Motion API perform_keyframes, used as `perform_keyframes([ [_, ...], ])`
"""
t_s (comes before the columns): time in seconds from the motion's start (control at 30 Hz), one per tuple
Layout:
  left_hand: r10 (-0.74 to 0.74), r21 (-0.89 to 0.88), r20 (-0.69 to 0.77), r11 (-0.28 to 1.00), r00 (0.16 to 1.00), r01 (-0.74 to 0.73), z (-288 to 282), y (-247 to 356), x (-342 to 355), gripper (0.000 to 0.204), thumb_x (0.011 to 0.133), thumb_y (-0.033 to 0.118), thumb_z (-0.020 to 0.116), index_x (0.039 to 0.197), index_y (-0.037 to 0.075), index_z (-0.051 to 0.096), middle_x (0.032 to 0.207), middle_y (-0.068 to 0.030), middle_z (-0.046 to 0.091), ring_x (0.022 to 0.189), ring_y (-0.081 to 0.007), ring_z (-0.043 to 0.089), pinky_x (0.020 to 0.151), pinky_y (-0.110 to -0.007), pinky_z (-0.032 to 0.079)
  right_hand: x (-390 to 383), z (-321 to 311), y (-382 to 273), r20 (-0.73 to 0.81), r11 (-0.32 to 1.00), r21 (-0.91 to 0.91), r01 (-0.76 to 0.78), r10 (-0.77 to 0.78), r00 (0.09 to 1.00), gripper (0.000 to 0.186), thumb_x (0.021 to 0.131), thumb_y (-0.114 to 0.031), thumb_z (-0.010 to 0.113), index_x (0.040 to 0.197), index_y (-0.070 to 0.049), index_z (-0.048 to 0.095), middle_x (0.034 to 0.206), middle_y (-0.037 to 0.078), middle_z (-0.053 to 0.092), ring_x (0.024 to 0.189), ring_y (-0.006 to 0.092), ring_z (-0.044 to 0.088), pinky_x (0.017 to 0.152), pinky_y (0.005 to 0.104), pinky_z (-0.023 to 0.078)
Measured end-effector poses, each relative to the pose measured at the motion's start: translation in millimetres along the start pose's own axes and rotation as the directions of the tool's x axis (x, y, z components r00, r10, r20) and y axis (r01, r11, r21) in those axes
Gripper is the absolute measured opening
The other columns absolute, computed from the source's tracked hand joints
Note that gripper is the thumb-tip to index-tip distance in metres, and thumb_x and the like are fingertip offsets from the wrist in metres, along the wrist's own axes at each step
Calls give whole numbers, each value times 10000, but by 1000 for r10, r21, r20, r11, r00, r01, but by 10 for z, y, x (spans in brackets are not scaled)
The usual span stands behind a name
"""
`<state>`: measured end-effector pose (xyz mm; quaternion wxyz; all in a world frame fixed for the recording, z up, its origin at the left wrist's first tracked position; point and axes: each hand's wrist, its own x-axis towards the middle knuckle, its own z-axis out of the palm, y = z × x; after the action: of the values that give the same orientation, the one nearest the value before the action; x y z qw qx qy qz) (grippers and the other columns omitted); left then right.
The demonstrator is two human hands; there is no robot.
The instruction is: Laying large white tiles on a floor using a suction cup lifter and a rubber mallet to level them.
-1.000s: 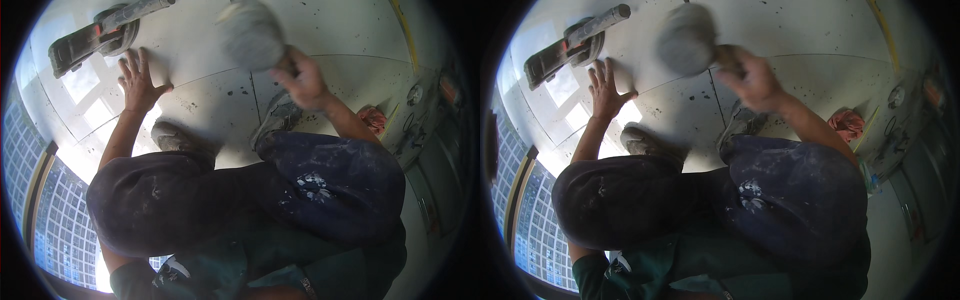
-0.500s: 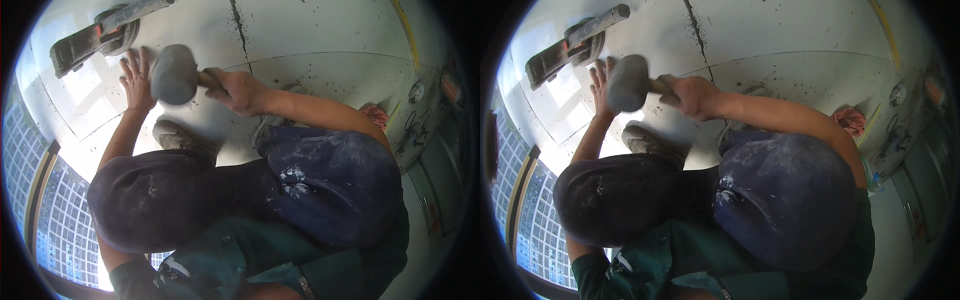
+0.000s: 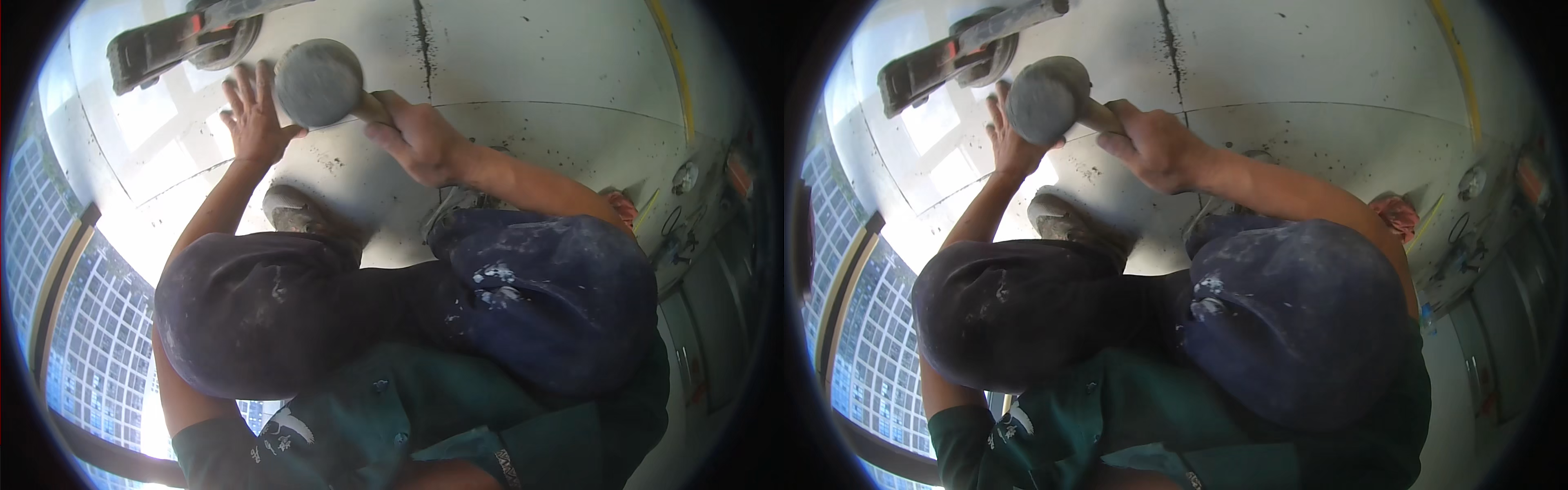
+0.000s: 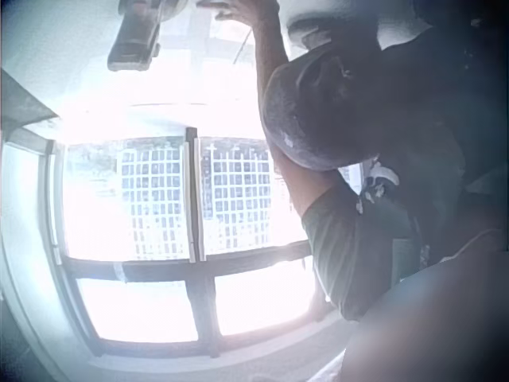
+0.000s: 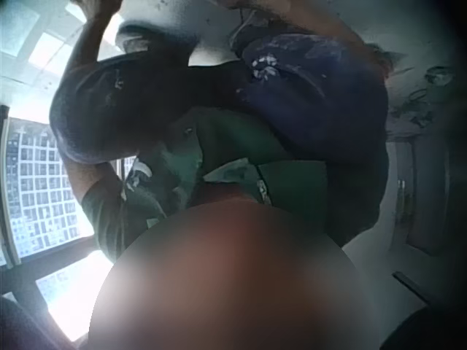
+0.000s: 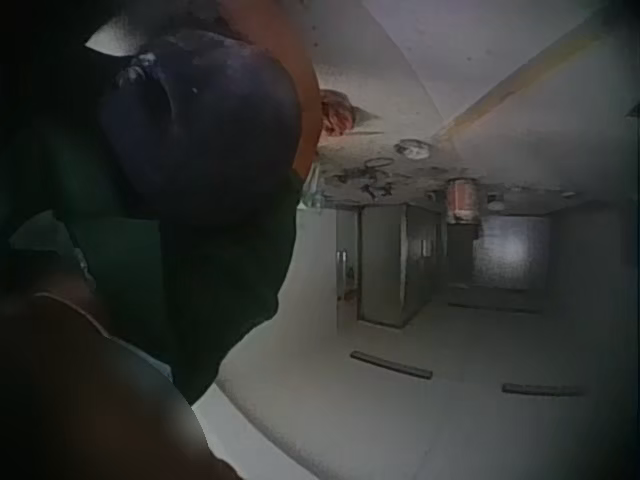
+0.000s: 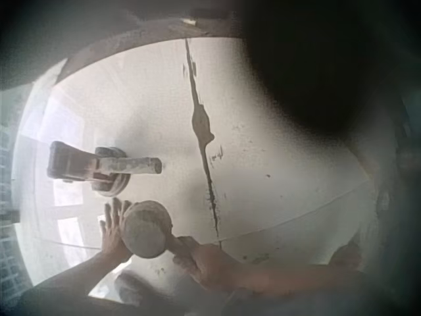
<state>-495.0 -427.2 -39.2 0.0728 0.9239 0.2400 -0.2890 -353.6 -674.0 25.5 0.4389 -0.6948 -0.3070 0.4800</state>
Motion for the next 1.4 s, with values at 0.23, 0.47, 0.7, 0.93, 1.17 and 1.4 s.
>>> perform_keyframes([
  [0.23, -17, -104, -57, 995, 998, 11, -48, 115, 68, 1371, 591, 350, 958, 1623, 173, 72, 1673, -230, 16, 1526, -485, 32, 1131, -737, 211, 18, -133, 166, 68, 969, -102, -223, 230, 971, 410, 1032, -364, 508, 1156, 27, 508, 783, 206, 617, 750, 366, 642, 692, 450, 481],
  [0.47, -41, -76, -8, 996, 999, 40, -31, 111, 44, 1391, 602, 366, 956, 1624, 204, 27, 1677, -211, -41, 1527, -482, -2, 1117, -751, 227, 99, -27, 287, 29, 977, -147, -157, 163, 986, 388, 1028, -370, 498, 1124, 5, 517, 807, 230, 648, 803, 427, 657, 734, 503, 490],
  [0.7, -45, -91, -17, 995, 999, 43, -53, 166, 82, 1394, 585, 359, 961, 1625, 198, 47, 1677, -210, -48, 1528, -481, -12, 1101, -764, 237, 189, -90, 284, 8, 963, -205, -174, 179, 984, 388, 1023, -356, 516, 1100, 24, 521, 764, 254, 637, 767, 455, 649, 713, 506, 490],
  [0.93, -21, -111, -43, 994, 999, 16, -40, 132, 68, 1370, 600, 318, 950, 1626, 193, 51, 1671, -236, -12, 1521, -502, 10, 1105, -769, 205, 166, 64, 450, -40, 982, -163, -99, 94, 995, 402, 1024, -370, 508, 1057, 31, 514, 760, 255, 635, 749, 467, 641, 708, 511, 486],
  [1.17, -10, -88, -63, 996, 998, 5, 2, 119, 67, 1368, 603, 316, 954, 1624, 181, 54, 1667, -244, -17, 1511, -525, 26, 1095, -773, 219, 44, 115, 295, 27, 986, -110, -127, 131, 991, 388, 1021, -370, 518, 1054, 16, 502, 765, 250, 636, 788, 470, 640, 709, 524, 480],
  [1.4, -3, -110, -89, 994, 996, -7, 6, 170, 56, 1395, 580, 305, 964, 1622, 168, 47, 1665, -248, 6, 1513, -512, 49, 1103, -769, 222, 53, 178, 522, -53, 965, -155, -212, 206, 977, 384, 1024, -380, 520, 1071, 1, 515, 780, 252, 645, 804, 462, 647, 693, 509, 480],
])
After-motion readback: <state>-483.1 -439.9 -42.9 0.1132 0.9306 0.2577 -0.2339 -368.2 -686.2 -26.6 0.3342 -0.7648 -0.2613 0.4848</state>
